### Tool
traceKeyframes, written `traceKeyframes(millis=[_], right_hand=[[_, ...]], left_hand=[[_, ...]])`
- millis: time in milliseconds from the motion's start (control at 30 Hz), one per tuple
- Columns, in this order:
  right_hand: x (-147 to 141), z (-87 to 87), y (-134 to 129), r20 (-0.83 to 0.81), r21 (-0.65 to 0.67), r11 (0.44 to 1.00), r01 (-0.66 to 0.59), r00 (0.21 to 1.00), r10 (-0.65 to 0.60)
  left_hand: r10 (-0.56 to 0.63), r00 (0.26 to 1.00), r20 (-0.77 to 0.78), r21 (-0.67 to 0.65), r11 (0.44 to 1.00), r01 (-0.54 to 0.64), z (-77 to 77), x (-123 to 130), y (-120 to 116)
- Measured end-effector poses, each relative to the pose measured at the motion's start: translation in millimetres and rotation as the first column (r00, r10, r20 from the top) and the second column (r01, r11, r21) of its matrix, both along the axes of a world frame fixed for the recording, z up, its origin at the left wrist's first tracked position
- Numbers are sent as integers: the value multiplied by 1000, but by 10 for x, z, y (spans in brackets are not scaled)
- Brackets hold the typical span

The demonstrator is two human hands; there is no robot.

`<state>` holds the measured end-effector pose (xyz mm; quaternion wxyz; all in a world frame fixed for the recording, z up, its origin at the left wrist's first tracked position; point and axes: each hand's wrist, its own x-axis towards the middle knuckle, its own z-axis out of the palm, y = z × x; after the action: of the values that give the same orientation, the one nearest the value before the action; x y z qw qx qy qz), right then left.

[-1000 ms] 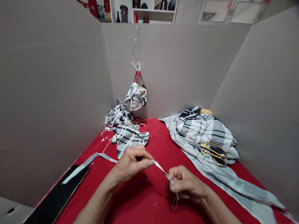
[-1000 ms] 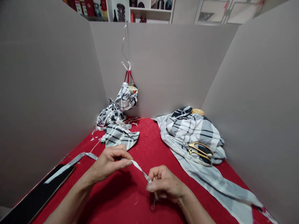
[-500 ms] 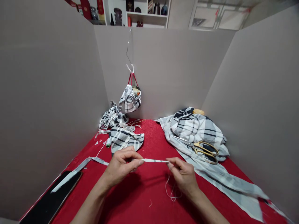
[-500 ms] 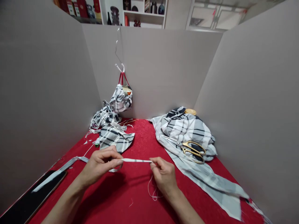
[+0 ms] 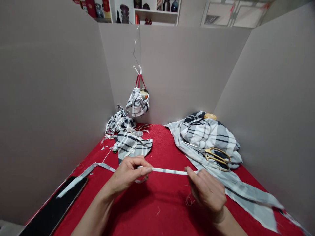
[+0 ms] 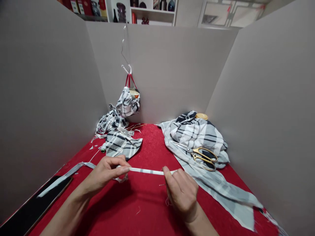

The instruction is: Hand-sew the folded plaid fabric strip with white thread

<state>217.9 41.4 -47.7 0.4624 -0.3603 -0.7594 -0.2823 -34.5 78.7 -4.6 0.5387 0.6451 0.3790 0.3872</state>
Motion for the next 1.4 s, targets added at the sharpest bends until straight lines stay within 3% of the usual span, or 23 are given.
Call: traceKeyframes(millis=[100,267,500,800,1033,1133,1200,1300,1333,1400], right_hand=[[21,16,-20,32,7,1000,-4,999,4],[54,-57,-28,39,6,999,45,998,-45],[79,-54,-32,65,-16,1000,22,998,-21],[-42,-47,-19,47,-4,999,-50,998,50],[-73,-90,-46,62,-29,998,-57,996,59],[-61,-129,55,-42,-124,991,-60,998,55],[-7,-171,172,-232,-311,949,-44,972,-31],[131,-240,365,-564,-622,764,-172,775,-285],[179,-259,419,-625,-660,712,-239,701,-344],[260,-281,496,-691,-662,676,-325,615,-381]], left_hand=[[6,997,75,-16,1000,-5,29,1,-40],[-4,978,208,-214,976,50,30,5,-75],[20,966,258,-257,965,49,26,25,-73],[128,977,172,-255,964,-82,-128,19,48],[114,993,-13,-226,967,-114,-37,35,-3],[128,991,-28,-170,977,-131,-1,30,-9],[127,992,-21,-120,984,-128,21,18,-12],[54,998,-36,-53,997,-55,45,-5,-23],[17,999,-47,-34,999,-19,51,-13,-27],[-48,997,-69,0,999,48,64,-28,-35]])
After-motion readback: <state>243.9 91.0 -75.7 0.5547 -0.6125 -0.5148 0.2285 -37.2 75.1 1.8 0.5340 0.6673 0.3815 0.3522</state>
